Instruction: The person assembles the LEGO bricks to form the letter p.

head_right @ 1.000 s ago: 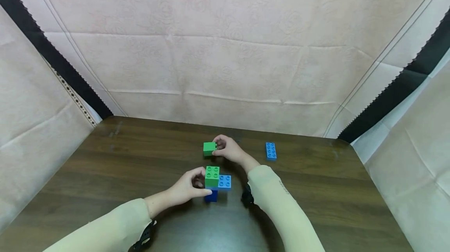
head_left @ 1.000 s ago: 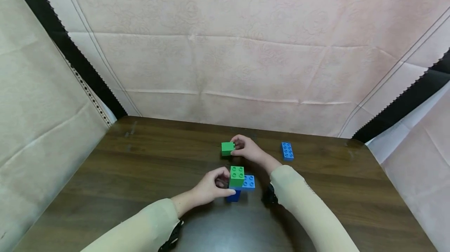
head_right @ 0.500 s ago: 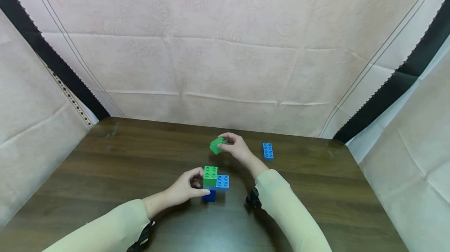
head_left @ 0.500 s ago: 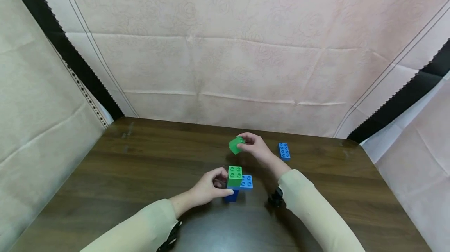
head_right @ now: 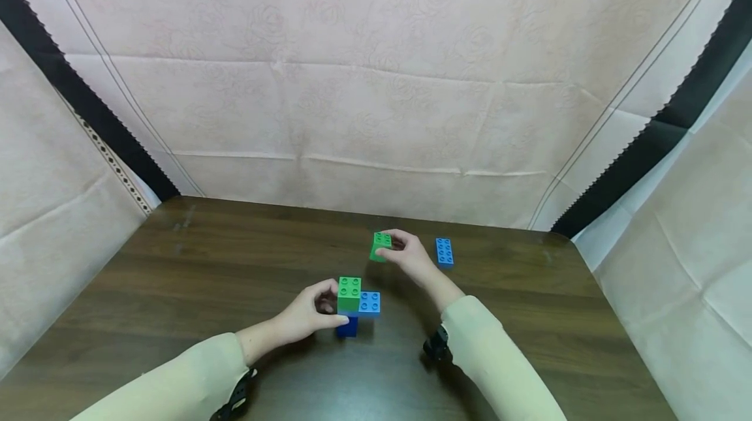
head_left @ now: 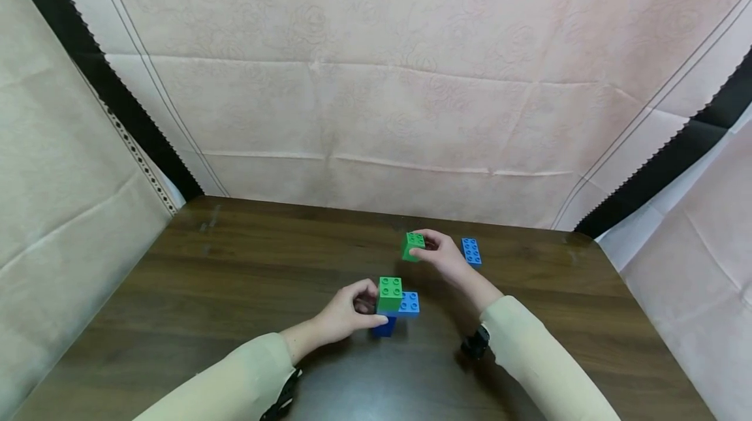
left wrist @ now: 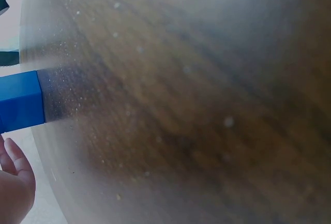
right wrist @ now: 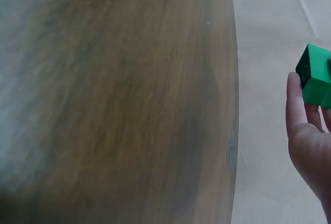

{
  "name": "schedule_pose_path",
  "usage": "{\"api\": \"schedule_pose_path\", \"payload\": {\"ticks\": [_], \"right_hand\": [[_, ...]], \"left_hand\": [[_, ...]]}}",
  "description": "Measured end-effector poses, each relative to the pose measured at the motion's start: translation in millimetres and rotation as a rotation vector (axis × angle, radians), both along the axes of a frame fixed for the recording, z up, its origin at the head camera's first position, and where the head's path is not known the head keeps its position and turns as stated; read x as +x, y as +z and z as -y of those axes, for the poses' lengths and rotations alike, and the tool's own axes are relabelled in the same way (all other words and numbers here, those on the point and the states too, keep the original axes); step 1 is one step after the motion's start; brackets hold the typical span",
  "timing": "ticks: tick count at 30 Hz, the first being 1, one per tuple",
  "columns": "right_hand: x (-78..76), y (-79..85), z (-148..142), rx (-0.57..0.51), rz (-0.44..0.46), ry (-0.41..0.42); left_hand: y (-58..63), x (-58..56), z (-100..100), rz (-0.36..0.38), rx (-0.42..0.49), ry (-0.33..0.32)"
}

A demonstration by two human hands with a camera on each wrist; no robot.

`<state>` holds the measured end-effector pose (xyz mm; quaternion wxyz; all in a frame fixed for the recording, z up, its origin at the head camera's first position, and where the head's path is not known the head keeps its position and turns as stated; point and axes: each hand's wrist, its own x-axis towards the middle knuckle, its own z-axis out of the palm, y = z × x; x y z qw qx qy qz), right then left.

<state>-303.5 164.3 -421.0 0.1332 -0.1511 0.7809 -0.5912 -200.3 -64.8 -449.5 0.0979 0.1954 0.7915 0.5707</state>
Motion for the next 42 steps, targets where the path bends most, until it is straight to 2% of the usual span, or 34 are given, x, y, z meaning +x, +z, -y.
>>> {"api": "schedule_pose_path", "payload": {"ticks": [7, 11, 15, 19, 21, 26, 29, 37, 40, 42], "right_hand": [[8.9, 2.1, -15.3, 0.032, 0.011, -0.041], [14.2, 3.4, -22.8, 0.012, 0.007, -0.036], [19.4, 5.2, -28.8, -0.005, -0.004, -0.031], [25.3, 8.6, -33.3, 0.006, -0.028, -0.026], [28.8, 10.7, -35.7, 0.007, -0.038, -0.021], [38.5, 16.2, -40.6, -0.002, -0.045, 0.004], [44.4, 19.2, -41.3, -0.002, -0.053, 0.016], [62.6, 22.5, -36.9, -0.029, -0.066, 0.057], [68.2, 23.1, -34.7, -0.050, -0.088, 0.084], [71.4, 24.0, -32.9, -0.061, -0.107, 0.100]], "left_hand": [[-0.5, -1.2, 0.6, -0.034, -0.027, 0.005], [-0.2, -0.3, -0.7, -0.015, -0.028, 0.014], [10.8, 5.7, -1.7, 0.011, 0.000, 0.006], [21.3, 9.6, -1.1, 0.004, 0.010, -0.005], [17.8, 7.9, -1.1, 0.005, 0.008, -0.005], [0.2, 0.0, -0.2, 0.001, -0.006, -0.003], [-4.2, -2.5, 1.0, -0.006, -0.005, -0.009], [-5.0, -2.7, 1.0, -0.008, -0.002, -0.018], [6.6, 3.0, -0.4, -0.006, -0.002, -0.016], [6.0, 2.9, -0.5, -0.011, 0.000, -0.015]]}}
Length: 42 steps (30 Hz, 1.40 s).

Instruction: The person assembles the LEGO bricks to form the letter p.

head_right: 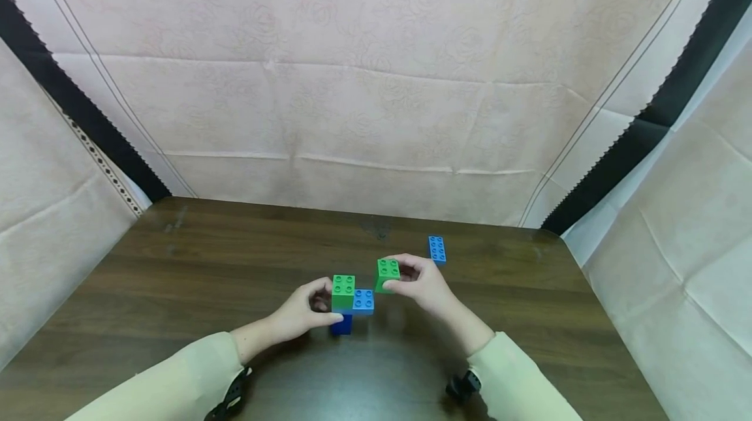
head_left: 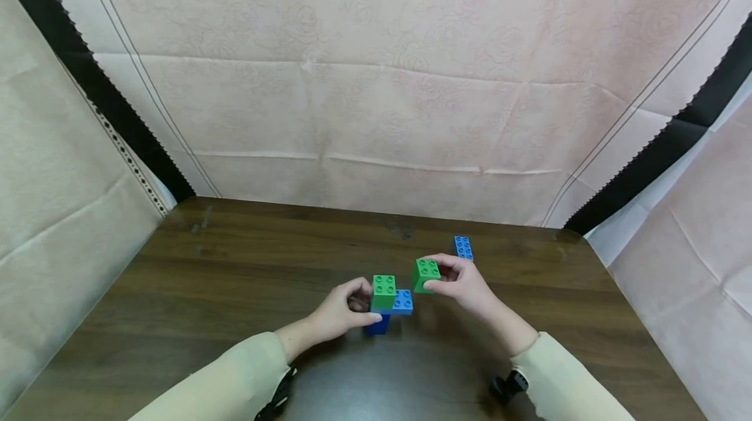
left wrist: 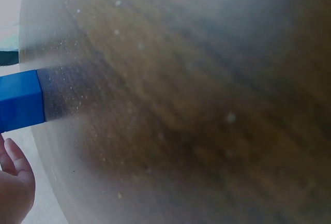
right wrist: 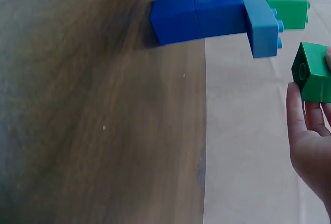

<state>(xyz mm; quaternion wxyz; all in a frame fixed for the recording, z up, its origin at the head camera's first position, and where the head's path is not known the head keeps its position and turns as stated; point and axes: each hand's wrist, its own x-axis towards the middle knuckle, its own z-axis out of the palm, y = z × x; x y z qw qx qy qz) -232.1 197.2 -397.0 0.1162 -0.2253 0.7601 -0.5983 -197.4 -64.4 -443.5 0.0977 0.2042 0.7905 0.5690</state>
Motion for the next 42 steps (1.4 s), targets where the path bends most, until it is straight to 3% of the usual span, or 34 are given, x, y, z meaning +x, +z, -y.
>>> {"api": "schedule_pose_path", "payload": {"ticks": [2, 5, 9, 19, 32, 42], "right_hand": [[2.9, 0.8, 1.8, -0.005, -0.016, 0.011], [6.6, 1.0, 4.1, 0.006, -0.037, 0.017], [9.3, -0.3, 6.6, 0.009, -0.049, 0.023], [10.5, -5.2, 9.6, 0.000, -0.076, 0.040], [20.0, -3.7, 17.1, 0.073, -0.161, 0.010], [19.0, -3.7, 16.2, 0.117, -0.200, 0.011]], "left_hand": [[0.2, -0.1, -0.4, 0.000, -0.004, 0.005], [-11.7, -5.8, 0.1, -0.004, -0.005, 0.007], [-12.8, -6.6, -0.5, 0.002, -0.006, 0.011], [-10.3, -7.5, -0.9, -0.007, 0.003, 0.006], [-6.8, -7.2, 3.2, -0.010, -0.026, -0.017], [-6.5, -8.0, 3.8, -0.017, -0.031, -0.020]]}}
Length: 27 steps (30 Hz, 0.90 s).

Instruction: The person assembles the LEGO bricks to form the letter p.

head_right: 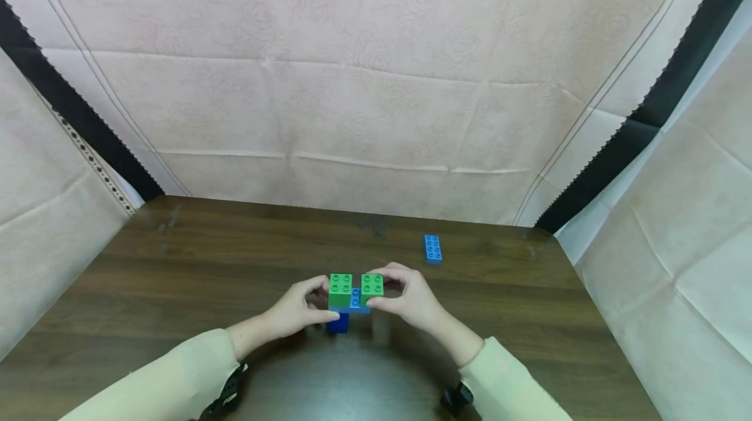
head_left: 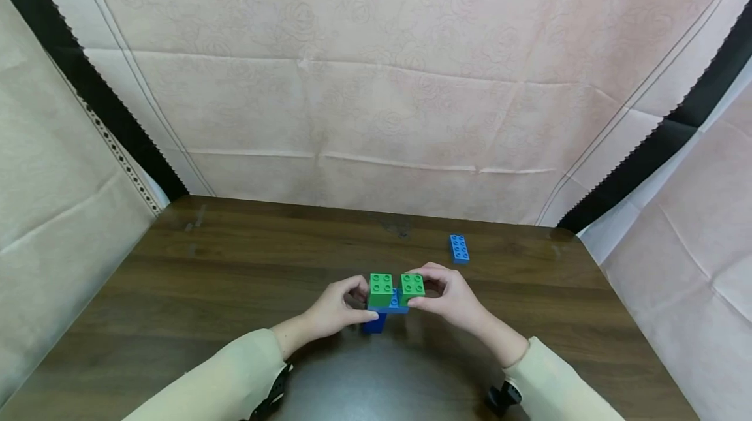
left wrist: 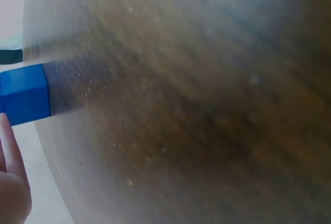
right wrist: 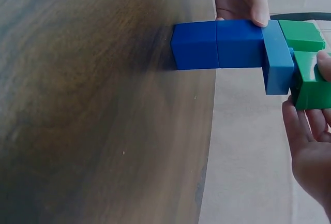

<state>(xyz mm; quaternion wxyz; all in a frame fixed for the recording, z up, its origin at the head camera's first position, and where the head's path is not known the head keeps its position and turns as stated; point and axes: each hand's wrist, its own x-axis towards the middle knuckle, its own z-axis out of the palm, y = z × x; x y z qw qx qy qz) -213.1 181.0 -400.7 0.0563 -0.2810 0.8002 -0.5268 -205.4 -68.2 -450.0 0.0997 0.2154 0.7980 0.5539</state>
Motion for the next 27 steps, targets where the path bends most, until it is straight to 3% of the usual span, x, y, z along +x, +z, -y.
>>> {"api": "schedule_pose_path", "payload": {"ticks": [18, 22, 25, 27], "right_hand": [[0.7, 0.9, -1.9, 0.033, -0.009, -0.022], [0.2, 0.7, -5.5, 0.050, -0.003, -0.021], [-0.2, 2.1, -5.3, 0.059, -0.001, -0.013], [-0.9, 2.6, -4.6, 0.060, -0.006, -0.010]], "left_hand": [[3.4, 0.9, -1.2, -0.037, -0.027, -0.003], [16.2, 7.6, -2.7, -0.026, -0.017, -0.002], [16.7, 7.7, -2.4, -0.026, -0.032, 0.004], [8.2, 3.3, -1.8, -0.037, -0.034, 0.005]]}}
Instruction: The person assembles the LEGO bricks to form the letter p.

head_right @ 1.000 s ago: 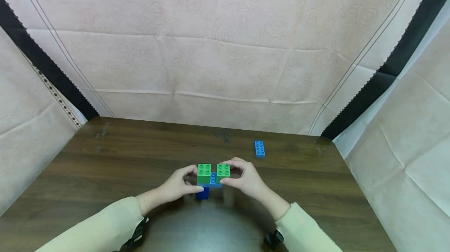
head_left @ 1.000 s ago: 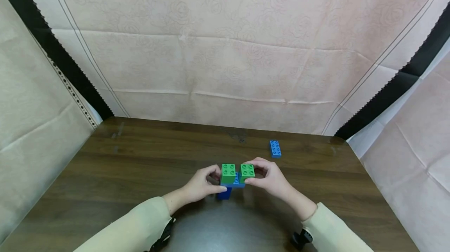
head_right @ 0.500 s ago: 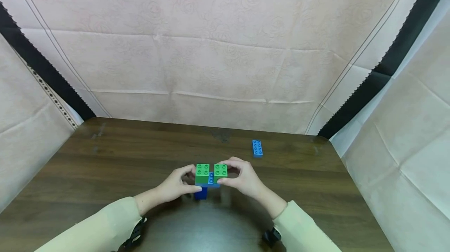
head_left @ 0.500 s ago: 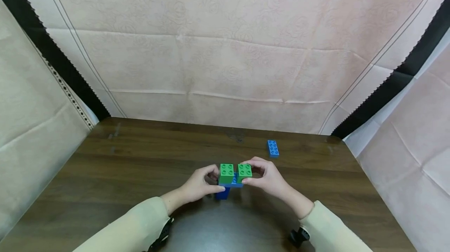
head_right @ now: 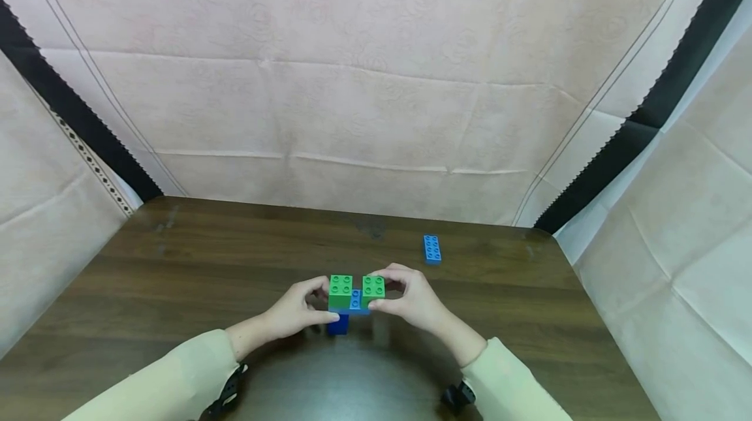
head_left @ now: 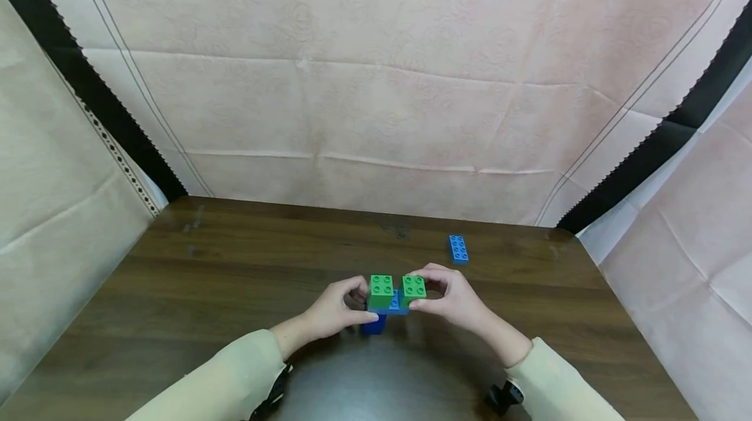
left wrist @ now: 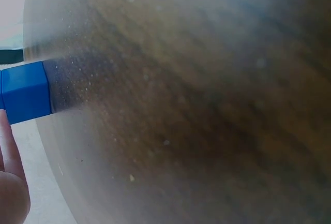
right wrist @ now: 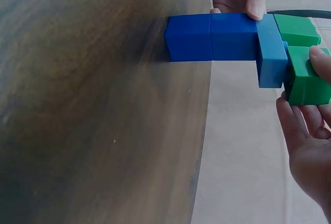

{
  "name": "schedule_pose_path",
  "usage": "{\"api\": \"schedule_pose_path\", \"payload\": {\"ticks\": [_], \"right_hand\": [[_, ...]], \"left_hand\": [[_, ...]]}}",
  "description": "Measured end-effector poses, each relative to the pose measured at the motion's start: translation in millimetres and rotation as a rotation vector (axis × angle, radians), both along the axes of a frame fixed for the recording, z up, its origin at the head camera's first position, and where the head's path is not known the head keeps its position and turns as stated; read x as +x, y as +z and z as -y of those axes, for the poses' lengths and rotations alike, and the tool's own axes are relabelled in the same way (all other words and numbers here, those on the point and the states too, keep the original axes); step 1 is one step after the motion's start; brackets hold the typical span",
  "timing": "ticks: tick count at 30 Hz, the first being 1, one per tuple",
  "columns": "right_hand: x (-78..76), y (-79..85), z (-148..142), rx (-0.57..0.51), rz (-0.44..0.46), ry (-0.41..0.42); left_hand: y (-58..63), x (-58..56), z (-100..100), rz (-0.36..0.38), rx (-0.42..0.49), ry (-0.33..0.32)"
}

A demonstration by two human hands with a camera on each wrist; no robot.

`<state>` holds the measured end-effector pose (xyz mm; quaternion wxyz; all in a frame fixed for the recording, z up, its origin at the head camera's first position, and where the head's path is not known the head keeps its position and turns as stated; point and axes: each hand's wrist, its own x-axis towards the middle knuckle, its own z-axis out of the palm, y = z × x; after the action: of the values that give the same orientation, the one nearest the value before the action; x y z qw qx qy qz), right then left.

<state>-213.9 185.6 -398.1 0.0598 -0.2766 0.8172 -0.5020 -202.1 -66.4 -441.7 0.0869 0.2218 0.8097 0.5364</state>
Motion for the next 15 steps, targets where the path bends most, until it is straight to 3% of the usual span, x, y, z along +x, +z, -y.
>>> {"api": "schedule_pose_path", "payload": {"ticks": [2, 15], "right_hand": [[0.5, 0.0, -0.5, 0.000, -0.007, -0.004], [2.9, 1.5, 0.2, 0.056, -0.015, -0.004]], "left_hand": [[-4.7, -2.5, -0.1, -0.010, -0.001, -0.003], [-7.0, -3.8, 0.6, -0.025, -0.029, 0.002]]}}
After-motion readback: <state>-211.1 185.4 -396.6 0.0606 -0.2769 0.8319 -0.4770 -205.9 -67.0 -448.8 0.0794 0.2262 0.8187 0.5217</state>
